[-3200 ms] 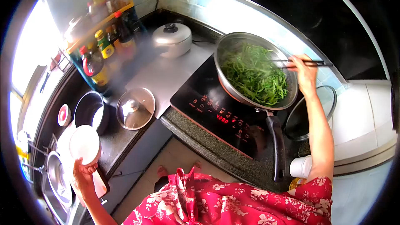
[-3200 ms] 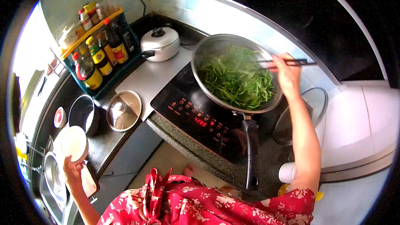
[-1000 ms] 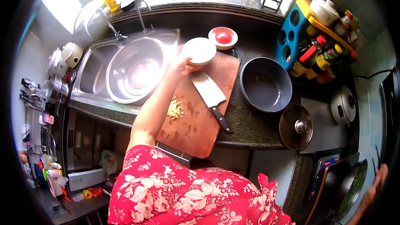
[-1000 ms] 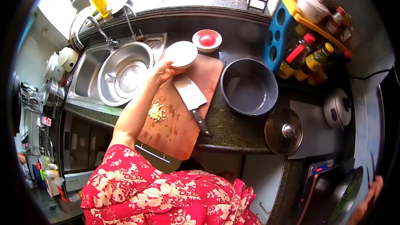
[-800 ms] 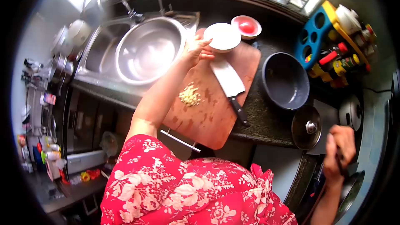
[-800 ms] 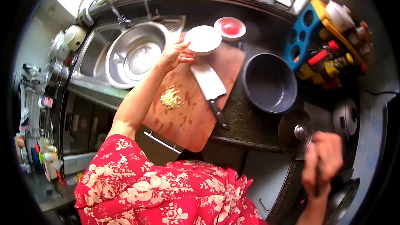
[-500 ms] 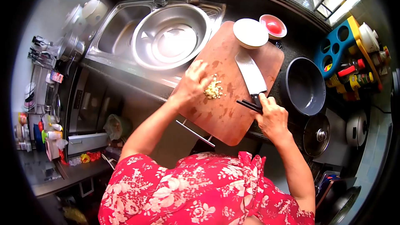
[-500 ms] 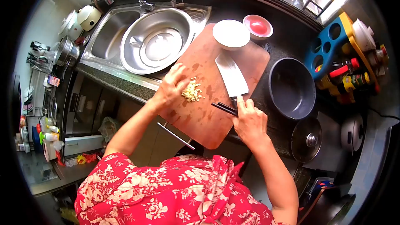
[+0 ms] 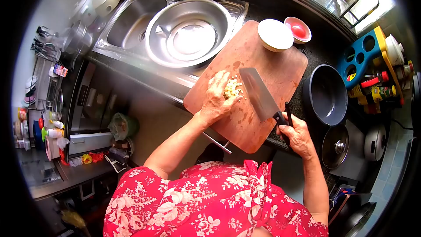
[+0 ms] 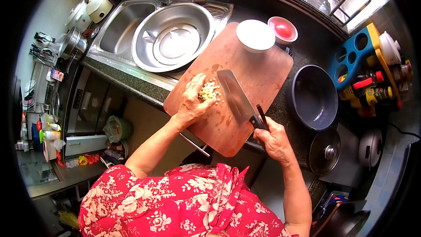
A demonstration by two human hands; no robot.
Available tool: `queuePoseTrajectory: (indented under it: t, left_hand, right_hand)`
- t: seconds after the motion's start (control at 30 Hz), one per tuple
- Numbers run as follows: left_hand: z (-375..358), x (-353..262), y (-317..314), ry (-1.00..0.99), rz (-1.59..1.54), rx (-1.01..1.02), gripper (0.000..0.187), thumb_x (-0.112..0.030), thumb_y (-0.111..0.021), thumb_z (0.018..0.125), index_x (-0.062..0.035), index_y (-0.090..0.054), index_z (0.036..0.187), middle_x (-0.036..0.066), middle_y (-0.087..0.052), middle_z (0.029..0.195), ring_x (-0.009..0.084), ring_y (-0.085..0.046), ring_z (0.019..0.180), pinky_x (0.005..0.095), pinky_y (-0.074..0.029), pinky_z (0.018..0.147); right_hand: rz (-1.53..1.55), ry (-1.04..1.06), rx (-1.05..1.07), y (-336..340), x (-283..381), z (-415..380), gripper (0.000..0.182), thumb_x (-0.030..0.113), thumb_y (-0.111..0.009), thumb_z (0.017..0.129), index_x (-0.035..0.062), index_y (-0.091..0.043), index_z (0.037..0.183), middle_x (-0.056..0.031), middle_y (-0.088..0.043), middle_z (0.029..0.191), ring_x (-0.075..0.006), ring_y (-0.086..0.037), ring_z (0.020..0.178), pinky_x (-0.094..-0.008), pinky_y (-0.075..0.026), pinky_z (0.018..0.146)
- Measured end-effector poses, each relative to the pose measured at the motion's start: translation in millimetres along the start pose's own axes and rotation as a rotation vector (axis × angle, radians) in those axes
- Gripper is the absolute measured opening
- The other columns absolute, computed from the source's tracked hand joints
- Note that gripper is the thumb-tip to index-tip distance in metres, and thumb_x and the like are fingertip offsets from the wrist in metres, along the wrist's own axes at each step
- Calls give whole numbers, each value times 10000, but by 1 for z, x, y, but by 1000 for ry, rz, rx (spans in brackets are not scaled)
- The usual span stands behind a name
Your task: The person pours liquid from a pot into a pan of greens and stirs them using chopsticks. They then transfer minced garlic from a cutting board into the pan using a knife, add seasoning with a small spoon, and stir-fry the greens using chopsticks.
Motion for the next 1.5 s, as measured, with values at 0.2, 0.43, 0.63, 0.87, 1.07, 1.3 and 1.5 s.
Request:
queuePoseTrajectory:
  t: [0.2,0.43,0.63,0.87,1.07,1.3,1.5]
  left_hand:
    - [-6,-3,5,74,282,-106,804,-364,-695,653,74,-340,1226,319,-298,1253,438,-239,1210,490,-200,988]
    - [-6,-5,-14,123,325,-130,823,-385,-674,666,104,-318,1224,307,-303,1260,425,-238,1221,495,-172,999]
    - [-4,-11,-25,123,358,-167,794,-373,-651,692,109,-312,1224,303,-306,1260,427,-245,1215,499,-175,996]
    - [-3,-8,-24,152,275,-181,603,-260,-555,789,109,-337,1214,296,-296,1279,418,-232,1227,486,-162,1002]
    - [-3,-14,-21,181,326,-256,460,-131,-494,817,105,-372,1192,280,-343,1257,404,-299,1192,453,-203,994]
    - [-7,-20,-15,107,301,-270,368,-19,-477,759,109,-457,1103,284,-429,1177,412,-363,1148,440,-275,965]
    - [0,-35,-24,172,266,-210,366,-34,-426,768,111,-449,1103,293,-412,1193,424,-349,1158,474,-271,960]
  right_hand:
    - [89,-4,-198,-1,-41,-6,241,102,-550,826,-22,-515,1028,-25,-539,642,-67,-466,482,-185,-388,421]
    - [-54,-10,-241,-15,-36,-1,329,95,-557,818,50,-491,1137,15,-490,580,-40,-432,449,-192,-375,395]
    - [-20,-43,-184,-30,-35,4,338,91,-541,823,49,-489,1154,14,-476,564,-48,-422,451,-206,-372,414]
    - [-146,10,-118,-51,-18,11,260,95,-543,811,26,-500,1058,-52,-478,574,-105,-474,519,-250,-402,505]
    - [-277,86,-18,-67,-25,12,218,116,-540,819,27,-494,1012,-71,-471,578,-130,-479,530,-270,-410,520]
    - [5,-5,73,-78,-18,8,124,150,-534,840,28,-515,856,14,-490,550,-50,-444,441,-211,-365,400]
    - [223,-63,29,-69,-18,-6,112,112,-552,826,18,-534,883,12,-506,569,-48,-444,434,-185,-352,386]
Point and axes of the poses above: each hand's wrist, its own z-axis towards the middle knuckle, its own y-axis out of the back of the hand, x = y × z, the point moved 8 cm from there along z, towards the middle knuckle
